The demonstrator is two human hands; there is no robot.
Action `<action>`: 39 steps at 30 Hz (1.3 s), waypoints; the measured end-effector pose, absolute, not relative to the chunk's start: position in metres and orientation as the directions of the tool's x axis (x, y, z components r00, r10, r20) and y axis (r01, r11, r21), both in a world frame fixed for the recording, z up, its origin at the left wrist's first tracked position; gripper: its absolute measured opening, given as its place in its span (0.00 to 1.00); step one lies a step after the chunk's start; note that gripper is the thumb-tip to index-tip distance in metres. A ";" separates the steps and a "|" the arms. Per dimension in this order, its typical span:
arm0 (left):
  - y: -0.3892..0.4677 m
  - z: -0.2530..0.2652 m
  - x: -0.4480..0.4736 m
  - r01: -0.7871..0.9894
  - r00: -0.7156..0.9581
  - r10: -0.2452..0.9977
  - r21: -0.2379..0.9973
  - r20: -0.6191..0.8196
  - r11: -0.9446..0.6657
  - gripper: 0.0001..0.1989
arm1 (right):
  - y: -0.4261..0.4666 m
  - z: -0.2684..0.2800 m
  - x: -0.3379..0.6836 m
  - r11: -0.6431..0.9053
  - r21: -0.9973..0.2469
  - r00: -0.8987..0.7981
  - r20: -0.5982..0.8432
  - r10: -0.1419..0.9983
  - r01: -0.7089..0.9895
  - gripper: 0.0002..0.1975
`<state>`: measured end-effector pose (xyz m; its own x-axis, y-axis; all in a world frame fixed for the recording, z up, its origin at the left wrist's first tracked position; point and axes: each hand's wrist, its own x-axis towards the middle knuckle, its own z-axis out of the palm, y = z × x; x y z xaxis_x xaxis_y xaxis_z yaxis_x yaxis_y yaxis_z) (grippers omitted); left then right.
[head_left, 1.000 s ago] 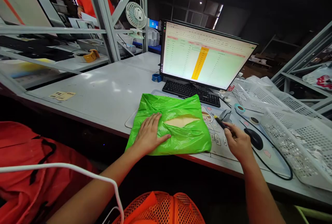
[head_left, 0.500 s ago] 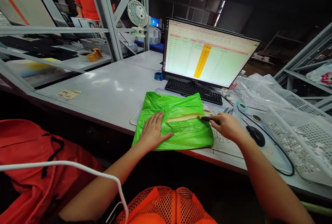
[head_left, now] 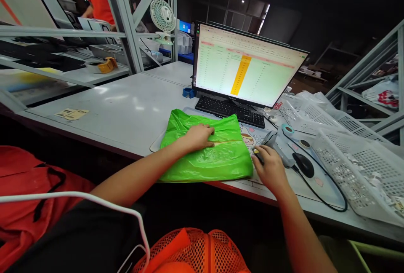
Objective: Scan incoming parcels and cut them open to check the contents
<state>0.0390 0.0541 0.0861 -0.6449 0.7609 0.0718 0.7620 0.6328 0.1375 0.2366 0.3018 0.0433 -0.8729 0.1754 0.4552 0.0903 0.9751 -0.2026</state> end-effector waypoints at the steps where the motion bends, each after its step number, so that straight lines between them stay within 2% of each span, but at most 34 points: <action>1: 0.057 0.083 0.039 0.767 -0.639 0.768 0.132 0.055 0.628 0.25 | 0.284 0.049 0.228 0.972 -0.233 -0.862 0.497 0.097 -0.025 0.22; 3: 0.059 0.078 0.039 0.772 -0.632 0.774 0.114 0.033 0.626 0.27 | 0.247 0.051 0.210 0.943 -0.278 -0.881 0.471 -0.031 -0.182 0.21; 6: 0.057 0.072 0.038 0.766 -0.640 0.769 0.105 0.017 0.635 0.28 | 0.207 0.034 0.190 0.918 -0.321 -0.935 0.335 -0.120 -0.233 0.25; 10: 0.052 0.060 0.028 0.746 -0.657 0.754 0.139 -0.011 0.652 0.35 | 0.194 0.005 0.187 0.910 -0.364 -0.954 0.285 -0.093 -0.198 0.28; 14: 0.047 0.046 0.016 0.678 -0.693 0.719 0.290 -0.054 0.676 0.45 | 0.198 -0.001 0.192 0.911 -0.372 -0.957 0.282 -0.072 -0.178 0.28; 16: 0.046 0.041 0.012 0.637 -0.715 0.695 0.341 -0.073 0.691 0.47 | 0.198 0.000 0.193 0.909 -0.373 -0.956 0.284 -0.080 -0.187 0.26; 19: 0.046 0.038 0.010 0.628 -0.718 0.690 0.348 -0.085 0.696 0.47 | 0.196 -0.001 0.192 0.906 -0.375 -0.951 0.296 -0.085 -0.197 0.24; 27: 0.055 0.048 0.015 0.638 -0.729 0.680 0.280 -0.081 0.717 0.37 | 0.196 -0.002 0.192 0.915 -0.365 -0.956 0.284 -0.069 -0.174 0.23; 39: 0.064 0.049 0.027 0.664 -0.744 0.665 0.177 0.061 0.727 0.16 | 0.195 -0.004 0.190 0.931 -0.337 -0.957 0.287 -0.040 -0.140 0.22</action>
